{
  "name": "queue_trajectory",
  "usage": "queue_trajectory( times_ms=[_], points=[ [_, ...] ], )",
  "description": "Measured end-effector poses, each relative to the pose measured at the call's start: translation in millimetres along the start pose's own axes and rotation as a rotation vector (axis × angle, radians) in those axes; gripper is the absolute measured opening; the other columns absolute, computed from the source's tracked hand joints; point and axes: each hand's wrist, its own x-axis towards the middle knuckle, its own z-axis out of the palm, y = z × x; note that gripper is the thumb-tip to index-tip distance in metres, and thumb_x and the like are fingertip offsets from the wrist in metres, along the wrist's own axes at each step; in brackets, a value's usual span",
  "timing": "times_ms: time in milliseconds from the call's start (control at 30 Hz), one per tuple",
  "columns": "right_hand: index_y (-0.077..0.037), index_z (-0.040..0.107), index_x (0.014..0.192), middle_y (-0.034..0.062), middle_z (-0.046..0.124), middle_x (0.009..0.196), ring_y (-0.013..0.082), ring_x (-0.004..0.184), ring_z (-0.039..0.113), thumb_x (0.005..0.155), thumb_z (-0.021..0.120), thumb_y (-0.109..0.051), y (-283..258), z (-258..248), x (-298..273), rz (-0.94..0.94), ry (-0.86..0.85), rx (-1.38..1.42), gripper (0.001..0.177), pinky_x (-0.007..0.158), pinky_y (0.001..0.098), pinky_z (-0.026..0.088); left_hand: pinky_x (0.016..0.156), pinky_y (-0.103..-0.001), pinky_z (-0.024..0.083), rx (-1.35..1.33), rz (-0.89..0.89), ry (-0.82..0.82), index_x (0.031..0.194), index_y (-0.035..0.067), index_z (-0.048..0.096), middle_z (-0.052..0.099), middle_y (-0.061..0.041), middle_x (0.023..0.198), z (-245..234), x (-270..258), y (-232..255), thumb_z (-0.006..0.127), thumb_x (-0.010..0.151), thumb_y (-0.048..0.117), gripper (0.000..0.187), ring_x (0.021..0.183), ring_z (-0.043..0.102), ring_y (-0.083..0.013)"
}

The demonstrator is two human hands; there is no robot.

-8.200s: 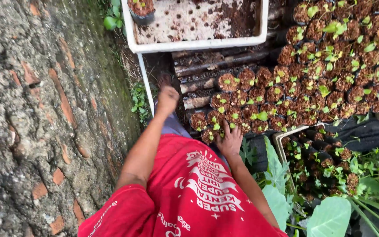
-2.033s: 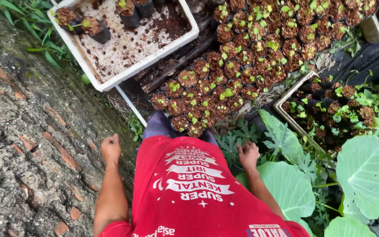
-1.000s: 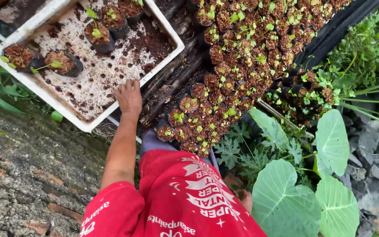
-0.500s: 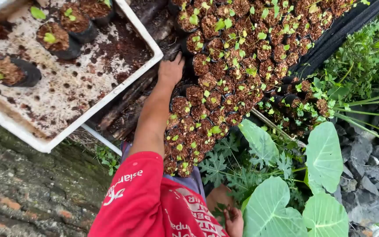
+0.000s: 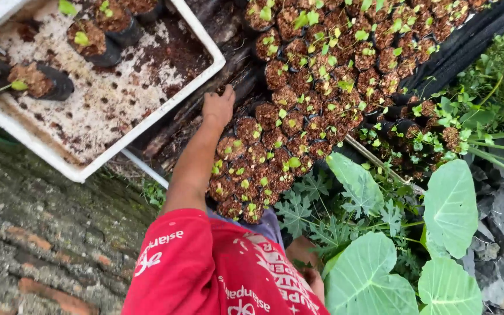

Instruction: Moving small plant seedlings in polybags from a nursery bed into a plastic tray.

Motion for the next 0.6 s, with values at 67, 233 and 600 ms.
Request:
queue_trajectory(
  times_ms=[67, 233, 600],
  points=[
    [-0.003, 0.073, 0.115, 0.0126, 0.078, 0.113, 0.0249, 0.1, 0.075, 0.076, 0.084, -0.023, -33, -10, 18, -0.022, -0.033, -0.046, 0.045, 0.088, 0.0352, 0.059, 0.096, -0.058, 0.044, 0.01, 0.003, -0.014, 0.159, 0.012, 0.036, 0.027, -0.007, 0.167, 6, -51, -19, 0.038, 0.108, 0.023, 0.053, 0.108, 0.065, -0.043],
    [-0.006, 0.073, 0.119, 0.0102, 0.077, 0.115, 0.0222, 0.102, 0.075, 0.084, 0.08, -0.029, -125, -7, 82, -0.104, -0.074, -0.2, 0.042, 0.088, 0.035, 0.061, 0.097, -0.052, 0.053, -0.015, -0.007, -0.299, 0.157, 0.013, 0.033, 0.02, -0.009, 0.169, -12, -191, -61, 0.052, 0.102, 0.015, 0.058, 0.101, 0.069, -0.0335],
    [-0.005, 0.071, 0.121, 0.0116, 0.074, 0.117, 0.0232, 0.105, 0.074, 0.084, 0.079, -0.027, -175, 7, 92, -0.206, -0.158, -0.189, 0.043, 0.089, 0.0363, 0.061, 0.047, -0.041, 0.065, -0.495, -0.437, 0.013, 0.126, 0.009, 0.07, 0.063, -0.024, 0.126, -30, -254, -118, 0.052, 0.109, 0.021, 0.028, 0.055, 0.069, -0.0295]
  ],
)
